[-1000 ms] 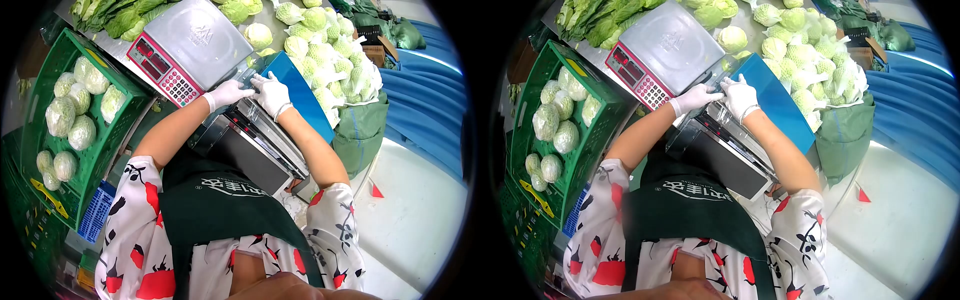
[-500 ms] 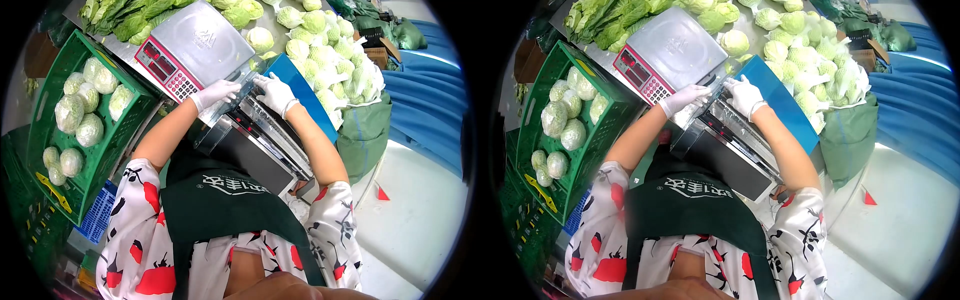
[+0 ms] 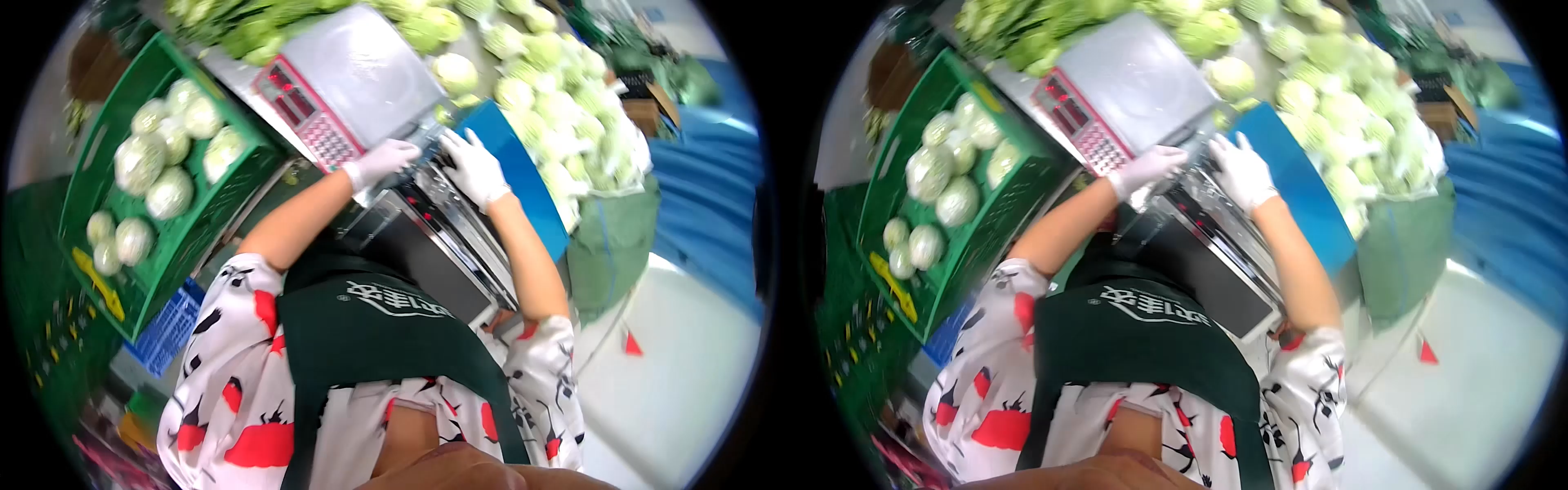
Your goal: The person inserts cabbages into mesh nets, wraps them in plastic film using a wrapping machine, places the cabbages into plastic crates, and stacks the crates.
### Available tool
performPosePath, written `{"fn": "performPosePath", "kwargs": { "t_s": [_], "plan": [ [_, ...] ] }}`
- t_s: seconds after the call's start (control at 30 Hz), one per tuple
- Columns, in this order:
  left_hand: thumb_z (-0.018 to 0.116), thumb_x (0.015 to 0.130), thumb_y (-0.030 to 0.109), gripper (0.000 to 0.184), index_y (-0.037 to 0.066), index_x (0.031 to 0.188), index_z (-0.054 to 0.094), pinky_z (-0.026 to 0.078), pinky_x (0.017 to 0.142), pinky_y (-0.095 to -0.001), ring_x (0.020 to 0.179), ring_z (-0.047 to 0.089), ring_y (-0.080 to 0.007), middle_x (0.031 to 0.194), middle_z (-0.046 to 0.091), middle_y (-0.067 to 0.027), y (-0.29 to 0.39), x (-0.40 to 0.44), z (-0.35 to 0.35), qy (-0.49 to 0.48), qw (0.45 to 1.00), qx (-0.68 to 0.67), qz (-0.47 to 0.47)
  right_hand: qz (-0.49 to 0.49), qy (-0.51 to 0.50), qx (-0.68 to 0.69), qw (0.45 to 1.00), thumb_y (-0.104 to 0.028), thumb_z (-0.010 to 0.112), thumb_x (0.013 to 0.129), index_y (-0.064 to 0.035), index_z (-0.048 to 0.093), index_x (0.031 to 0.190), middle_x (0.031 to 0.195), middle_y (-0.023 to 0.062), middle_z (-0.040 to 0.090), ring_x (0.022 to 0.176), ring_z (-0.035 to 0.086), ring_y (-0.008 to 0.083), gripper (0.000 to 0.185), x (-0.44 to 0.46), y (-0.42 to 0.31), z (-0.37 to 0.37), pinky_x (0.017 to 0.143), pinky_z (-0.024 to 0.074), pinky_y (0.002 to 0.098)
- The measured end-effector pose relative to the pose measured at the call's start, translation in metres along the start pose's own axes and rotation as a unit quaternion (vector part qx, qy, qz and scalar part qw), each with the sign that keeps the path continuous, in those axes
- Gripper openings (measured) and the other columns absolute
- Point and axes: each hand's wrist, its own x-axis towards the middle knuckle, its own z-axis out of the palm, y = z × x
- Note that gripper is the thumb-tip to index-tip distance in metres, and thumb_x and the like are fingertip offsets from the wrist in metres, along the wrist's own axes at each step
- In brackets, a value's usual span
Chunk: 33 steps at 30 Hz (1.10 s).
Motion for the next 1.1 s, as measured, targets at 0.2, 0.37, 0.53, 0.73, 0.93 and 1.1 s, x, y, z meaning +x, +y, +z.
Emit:
{"fn": "performPosePath", "kwargs": {
  "t_s": [0.2,0.37,0.53,0.73,0.93,1.1],
  "plan": [
    [0.060,0.094,0.031,0.043,0.000,0.123,0.063,0.051,0.087,-0.0359,0.098,0.067,-0.0260,0.109,0.069,-0.0206,-0.004,-0.072,-0.004,0.128,0.952,0.233,0.154,0.014,0.098,0.080,0.992,-0.022,0.069,0.087,-0.0038,0.055,0.135,0.144,0.0152,0.050,0.134,0.046,0.0319,0.053,-0.008,0.007,0.014,0.110,0.0387,0.0372],
    [0.059,0.094,0.029,0.040,0.001,0.123,0.063,0.051,0.092,-0.0363,0.104,0.066,-0.0311,0.113,0.068,-0.0202,-0.030,-0.149,-0.016,0.159,0.947,0.257,0.111,0.072,0.126,0.080,0.986,-0.037,0.079,0.077,-0.0017,0.060,0.129,0.140,0.0155,0.054,0.132,0.048,0.0322,0.066,-0.006,-0.005,0.017,0.109,0.0402,0.0386],
    [0.060,0.094,0.025,0.039,0.003,0.126,0.062,0.053,0.087,-0.0356,0.097,0.068,-0.0289,0.108,0.068,-0.0179,-0.045,-0.222,-0.032,0.240,0.921,0.272,0.142,0.057,0.108,0.085,0.989,-0.039,0.077,0.079,0.0031,0.058,0.129,0.139,0.0232,0.052,0.132,0.046,0.0387,0.068,-0.009,-0.007,0.017,0.110,0.0387,0.0414],
    [0.062,0.091,0.020,0.036,0.006,0.124,0.062,0.052,0.085,-0.0384,0.093,0.065,-0.0291,0.100,0.066,-0.0149,-0.024,-0.315,-0.055,0.407,0.833,0.292,0.236,-0.015,0.246,0.245,0.938,-0.022,0.070,0.090,0.0046,0.058,0.126,0.131,0.0232,0.057,0.125,0.053,0.0346,0.047,0.030,-0.091,-0.015,0.109,0.0383,0.0409],
    [0.070,0.083,0.023,0.064,0.004,0.139,0.047,0.041,0.103,-0.0472,0.120,0.050,-0.0365,0.131,0.053,-0.0195,0.063,-0.346,-0.168,0.536,0.593,0.564,0.207,-0.245,0.187,0.324,0.894,-0.017,0.072,0.086,0.0012,0.062,0.118,0.119,0.0207,0.064,0.113,0.059,0.0374,0.038,0.069,-0.249,-0.029,0.103,0.0435,0.0416],
    [0.085,0.058,0.048,0.119,0.004,0.152,0.026,0.036,0.107,-0.0609,0.136,0.036,-0.0462,0.153,0.032,-0.0236,0.108,-0.323,-0.268,0.604,0.532,0.592,-0.045,-0.362,0.195,0.285,0.866,-0.020,0.075,0.085,-0.0016,0.063,0.120,0.124,0.0183,0.063,0.118,0.059,0.0349,0.042,0.078,-0.310,0.015,0.103,0.0436,0.0425]
  ]
}}
